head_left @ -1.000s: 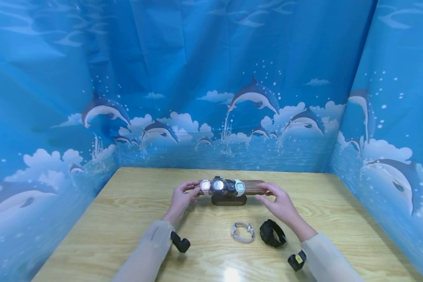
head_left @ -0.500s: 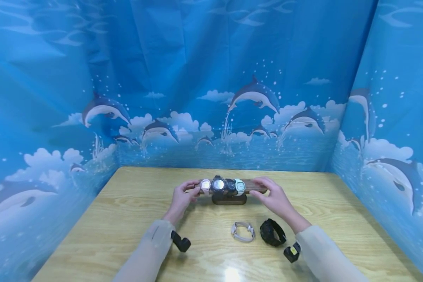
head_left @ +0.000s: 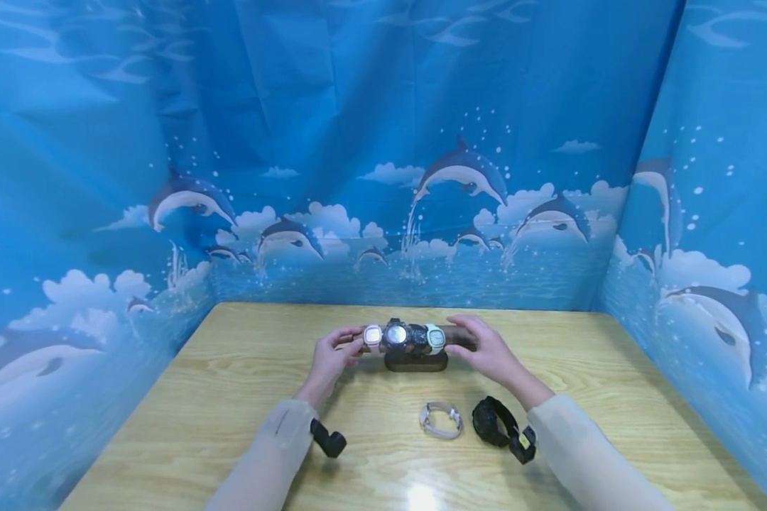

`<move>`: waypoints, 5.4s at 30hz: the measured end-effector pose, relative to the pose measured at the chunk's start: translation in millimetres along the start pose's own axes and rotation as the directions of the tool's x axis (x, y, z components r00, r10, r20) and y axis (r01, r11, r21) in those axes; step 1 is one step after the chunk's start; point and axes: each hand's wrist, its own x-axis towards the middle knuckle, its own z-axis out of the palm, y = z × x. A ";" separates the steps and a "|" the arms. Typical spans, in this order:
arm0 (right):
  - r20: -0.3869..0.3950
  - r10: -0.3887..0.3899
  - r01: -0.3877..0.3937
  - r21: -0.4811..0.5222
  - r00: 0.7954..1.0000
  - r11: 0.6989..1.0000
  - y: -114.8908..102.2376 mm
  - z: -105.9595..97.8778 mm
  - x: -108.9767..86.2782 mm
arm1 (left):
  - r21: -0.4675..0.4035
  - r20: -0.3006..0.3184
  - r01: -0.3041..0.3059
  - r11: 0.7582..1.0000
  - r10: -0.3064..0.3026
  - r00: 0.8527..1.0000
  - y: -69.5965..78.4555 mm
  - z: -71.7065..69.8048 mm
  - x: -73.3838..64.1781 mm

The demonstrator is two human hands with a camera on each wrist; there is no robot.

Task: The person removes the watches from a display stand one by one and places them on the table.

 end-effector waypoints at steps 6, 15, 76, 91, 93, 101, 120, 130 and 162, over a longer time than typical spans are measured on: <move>0.075 0.031 -0.029 -0.016 0.997 0.999 -1.4 3.0 4.8 | 0.002 -0.008 0.005 1.000 -0.005 1.000 -0.7 -0.1 1.0; 0.144 0.093 -0.083 -0.073 0.985 0.994 4.1 5.4 12.9 | 0.007 -0.002 0.004 1.000 -0.004 1.000 -1.6 0.2 1.7; 0.251 0.040 0.025 -0.251 0.967 0.968 11.2 22.2 38.3 | -0.019 -0.013 -0.010 1.000 0.010 1.000 -4.7 -0.4 2.5; 0.234 0.040 0.021 -0.253 0.971 0.967 12.0 16.7 37.8 | -0.018 0.000 -0.012 1.000 0.012 1.000 -3.9 2.1 2.4; 0.234 0.039 0.024 -0.259 0.971 0.966 12.2 15.7 37.3 | -0.017 0.001 -0.016 1.000 0.016 1.000 -4.7 1.7 2.7; 0.231 0.039 0.027 -0.275 0.972 0.961 18.7 11.9 33.9 | -0.008 -0.011 -0.005 1.000 0.005 1.000 -5.1 0.8 3.9; 0.212 0.016 0.043 -0.272 0.977 0.961 29.6 0.0 26.8 | -0.017 -0.011 -0.019 1.000 0.019 1.000 -4.5 1.2 2.6; 0.188 0.031 0.024 -0.285 0.982 0.958 35.1 -6.7 21.7 | -0.014 -0.021 -0.028 1.000 0.028 0.999 -4.1 1.0 2.0; 0.239 0.072 -0.031 -0.170 0.968 0.985 46.2 -19.0 18.2 | -0.034 -0.008 -0.040 0.999 0.040 0.999 -6.5 -0.1 3.5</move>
